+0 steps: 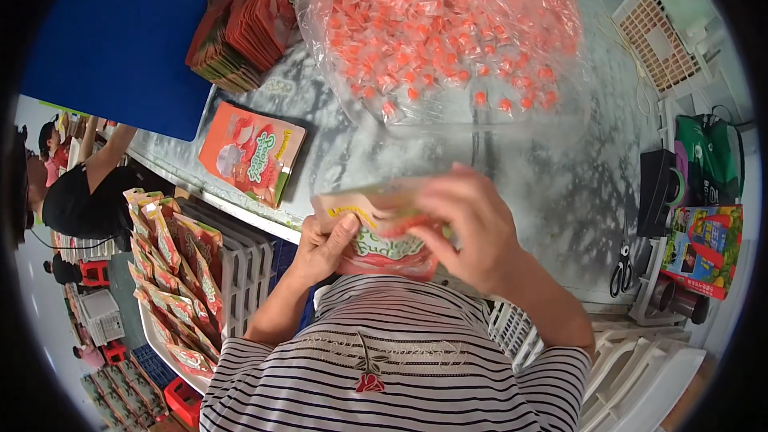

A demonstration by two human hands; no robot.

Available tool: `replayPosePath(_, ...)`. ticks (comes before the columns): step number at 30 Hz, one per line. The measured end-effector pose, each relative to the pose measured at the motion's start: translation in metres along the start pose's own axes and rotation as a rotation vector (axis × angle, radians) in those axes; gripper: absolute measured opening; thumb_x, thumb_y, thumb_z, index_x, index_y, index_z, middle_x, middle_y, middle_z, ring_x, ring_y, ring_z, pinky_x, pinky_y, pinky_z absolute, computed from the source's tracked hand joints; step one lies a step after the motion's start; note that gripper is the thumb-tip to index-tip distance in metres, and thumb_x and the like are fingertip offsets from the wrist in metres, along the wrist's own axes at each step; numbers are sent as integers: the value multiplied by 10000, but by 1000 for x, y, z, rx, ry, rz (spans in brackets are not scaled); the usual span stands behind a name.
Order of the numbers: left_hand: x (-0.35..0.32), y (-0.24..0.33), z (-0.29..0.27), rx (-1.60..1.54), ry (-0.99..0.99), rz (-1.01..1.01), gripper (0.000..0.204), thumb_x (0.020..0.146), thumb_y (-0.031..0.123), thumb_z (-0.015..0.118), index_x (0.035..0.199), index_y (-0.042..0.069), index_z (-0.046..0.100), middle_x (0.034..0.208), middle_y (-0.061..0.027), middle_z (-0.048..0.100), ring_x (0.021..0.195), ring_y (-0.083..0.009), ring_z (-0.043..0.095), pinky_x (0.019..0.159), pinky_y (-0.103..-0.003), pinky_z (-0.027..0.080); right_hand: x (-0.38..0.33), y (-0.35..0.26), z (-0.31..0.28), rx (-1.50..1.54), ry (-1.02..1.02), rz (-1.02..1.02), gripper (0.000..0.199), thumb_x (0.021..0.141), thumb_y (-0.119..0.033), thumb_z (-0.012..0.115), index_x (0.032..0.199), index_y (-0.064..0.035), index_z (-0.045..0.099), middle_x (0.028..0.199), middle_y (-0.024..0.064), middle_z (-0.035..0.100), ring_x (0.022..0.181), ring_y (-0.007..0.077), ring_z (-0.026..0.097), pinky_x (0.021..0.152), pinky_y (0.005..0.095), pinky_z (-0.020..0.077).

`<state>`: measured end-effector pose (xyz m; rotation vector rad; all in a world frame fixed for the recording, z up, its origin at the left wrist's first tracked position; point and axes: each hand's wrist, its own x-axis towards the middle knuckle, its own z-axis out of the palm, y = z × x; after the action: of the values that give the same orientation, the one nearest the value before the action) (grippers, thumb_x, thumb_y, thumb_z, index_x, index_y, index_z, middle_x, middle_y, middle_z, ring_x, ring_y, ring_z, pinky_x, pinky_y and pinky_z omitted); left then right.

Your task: Packing individual pieces of candy into small pouches at a workstation.

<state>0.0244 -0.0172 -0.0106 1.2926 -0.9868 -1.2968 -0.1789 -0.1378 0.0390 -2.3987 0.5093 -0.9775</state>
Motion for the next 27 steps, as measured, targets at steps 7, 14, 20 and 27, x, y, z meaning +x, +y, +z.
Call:
replayPosePath(7,-2,-7,6,-154,183,-31,301,999,257,522,977,3,681,818,24,614,748,-26,521,658,-205,438,-31,11,32,638,92,568,184,884,-70,671,1016,54,638,881,42,672,776,57,579,691,222,479)
replayPosePath(14,2,-5,15,-173,208,-31,283,982,241,554,956,-16,668,850,-16,647,748,-59,570,653,-216,453,-36,21,46,687,187,668,141,928,-89,611,982,26,669,774,-6,656,693,30,541,631,207,452)
replayPosePath(20,-1,1,15,12,260,102,203,973,156,569,958,-24,662,811,9,612,672,-27,518,556,-194,421,-34,16,49,695,116,687,143,921,-94,622,984,22,678,788,-16,657,690,26,530,615,203,443)
replayPosePath(27,1,8,14,-101,148,4,127,911,71,645,993,-23,671,834,15,616,722,-29,545,605,-192,446,-33,16,51,959,-10,782,180,857,-22,656,1007,75,681,849,55,699,717,62,613,641,213,497)
